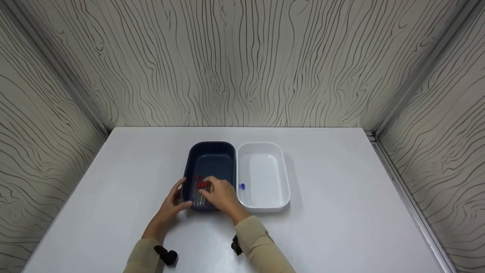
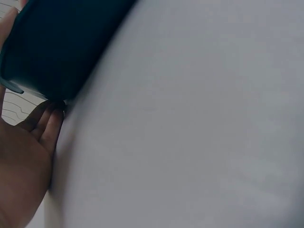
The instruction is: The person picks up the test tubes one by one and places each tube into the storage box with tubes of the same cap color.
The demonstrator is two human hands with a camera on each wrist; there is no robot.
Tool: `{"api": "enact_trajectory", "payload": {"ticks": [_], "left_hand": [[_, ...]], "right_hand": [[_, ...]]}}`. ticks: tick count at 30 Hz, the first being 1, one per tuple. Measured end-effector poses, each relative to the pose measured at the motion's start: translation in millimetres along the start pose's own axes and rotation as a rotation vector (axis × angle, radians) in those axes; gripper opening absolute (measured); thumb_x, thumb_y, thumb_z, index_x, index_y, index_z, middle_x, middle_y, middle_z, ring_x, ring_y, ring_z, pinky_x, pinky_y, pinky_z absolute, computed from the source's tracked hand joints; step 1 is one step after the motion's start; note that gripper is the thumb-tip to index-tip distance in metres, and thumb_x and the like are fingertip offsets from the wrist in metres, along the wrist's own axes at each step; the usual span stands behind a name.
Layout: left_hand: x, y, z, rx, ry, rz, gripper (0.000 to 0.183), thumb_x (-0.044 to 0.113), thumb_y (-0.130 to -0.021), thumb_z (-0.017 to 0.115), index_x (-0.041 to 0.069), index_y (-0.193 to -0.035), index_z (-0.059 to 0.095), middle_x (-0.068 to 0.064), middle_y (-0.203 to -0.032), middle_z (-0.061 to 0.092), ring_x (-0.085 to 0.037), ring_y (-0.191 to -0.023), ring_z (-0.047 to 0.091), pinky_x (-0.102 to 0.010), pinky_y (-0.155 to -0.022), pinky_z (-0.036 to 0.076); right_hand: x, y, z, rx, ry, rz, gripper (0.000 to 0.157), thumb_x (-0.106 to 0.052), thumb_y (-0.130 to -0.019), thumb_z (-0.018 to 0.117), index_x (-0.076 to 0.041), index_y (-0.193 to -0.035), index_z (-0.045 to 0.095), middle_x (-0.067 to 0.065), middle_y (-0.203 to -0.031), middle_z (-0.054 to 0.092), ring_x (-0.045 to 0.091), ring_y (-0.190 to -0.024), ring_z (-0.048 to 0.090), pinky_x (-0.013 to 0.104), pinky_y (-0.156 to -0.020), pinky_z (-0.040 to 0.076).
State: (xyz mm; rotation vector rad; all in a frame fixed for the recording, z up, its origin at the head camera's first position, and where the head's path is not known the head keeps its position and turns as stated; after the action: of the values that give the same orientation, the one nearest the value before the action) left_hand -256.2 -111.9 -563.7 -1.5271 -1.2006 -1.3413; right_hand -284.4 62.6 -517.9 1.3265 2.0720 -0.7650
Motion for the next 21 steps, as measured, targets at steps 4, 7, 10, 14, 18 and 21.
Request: {"api": "enact_trajectory", "payload": {"ticks": [4,7,10,14,18,21], "left_hand": [[1.1,1.4,0.0,-0.007,0.031,0.003,0.084,0.022,-0.083,0.068,0.015,-0.148,0.016,-0.029,-0.147,0.029,-0.045,-0.135,0.031,-0.058,-0.111,0.026],[0.5,1.9,0.4,-0.004,0.044,-0.005,0.083,0.020,-0.083,0.068,0.016,-0.148,0.016,-0.029,-0.148,0.028,-0.045,-0.136,0.031,-0.058,-0.111,0.025],[0.4,1.7,0.9,0.005,0.041,-0.004,0.083,0.020,-0.083,0.068,0.016,-0.148,0.017,-0.028,-0.148,0.028,-0.045,-0.136,0.031,-0.057,-0.111,0.026],[0.5,1.1,1.0,0.010,0.037,0.001,0.082,0.017,-0.083,0.067,0.016,-0.148,0.018,-0.029,-0.147,0.028,-0.045,-0.136,0.032,-0.056,-0.111,0.027],[0.4,1.4,-0.1,0.007,0.040,0.002,0.084,0.018,-0.082,0.068,0.014,-0.148,0.017,-0.029,-0.148,0.027,-0.045,-0.135,0.032,-0.055,-0.112,0.027],[-1.8,0.7,-0.5,0.004,0.041,-0.001,0.085,0.020,-0.081,0.070,0.016,-0.148,0.018,-0.028,-0.149,0.026,-0.044,-0.136,0.032,-0.054,-0.112,0.027]], "right_hand": [[-6,10,-7.9,0.042,-0.027,-0.058,0.029,-0.031,-0.085,0.064,-0.011,-0.106,0.064,0.001,-0.058,0.054,-0.004,-0.050,0.038,0.016,-0.050,0.036],[-6,17,-13.5,0.070,-0.042,-0.071,0.027,-0.030,-0.085,0.064,-0.012,-0.105,0.064,0.002,-0.058,0.054,-0.005,-0.049,0.037,0.015,-0.051,0.037],[-3,25,-20.2,0.109,-0.064,-0.079,0.027,-0.029,-0.085,0.065,-0.011,-0.105,0.065,0.002,-0.057,0.054,-0.006,-0.049,0.037,0.015,-0.049,0.037],[1,37,-29.7,0.170,-0.103,-0.104,0.024,-0.023,-0.084,0.066,-0.008,-0.103,0.065,0.002,-0.055,0.053,-0.006,-0.049,0.036,0.016,-0.047,0.037],[7,49,-36.0,0.212,-0.122,-0.105,0.021,-0.018,-0.083,0.067,-0.007,-0.100,0.065,0.001,-0.055,0.051,-0.005,-0.049,0.036,0.015,-0.046,0.034],[15,56,-39.5,0.225,-0.124,-0.086,0.022,-0.017,-0.082,0.068,-0.003,-0.099,0.066,0.000,-0.057,0.051,-0.005,-0.049,0.036,0.014,-0.046,0.034]]}}
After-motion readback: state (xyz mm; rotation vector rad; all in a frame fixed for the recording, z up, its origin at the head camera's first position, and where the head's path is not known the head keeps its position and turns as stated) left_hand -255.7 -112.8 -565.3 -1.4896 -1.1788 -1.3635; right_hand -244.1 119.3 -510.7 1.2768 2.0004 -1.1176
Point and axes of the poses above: each hand's wrist, its own y-axis away from the middle knuckle, its own z-axis out of the palm, x = y × z, the point moved 6 cm from there along -y, towards the middle knuckle
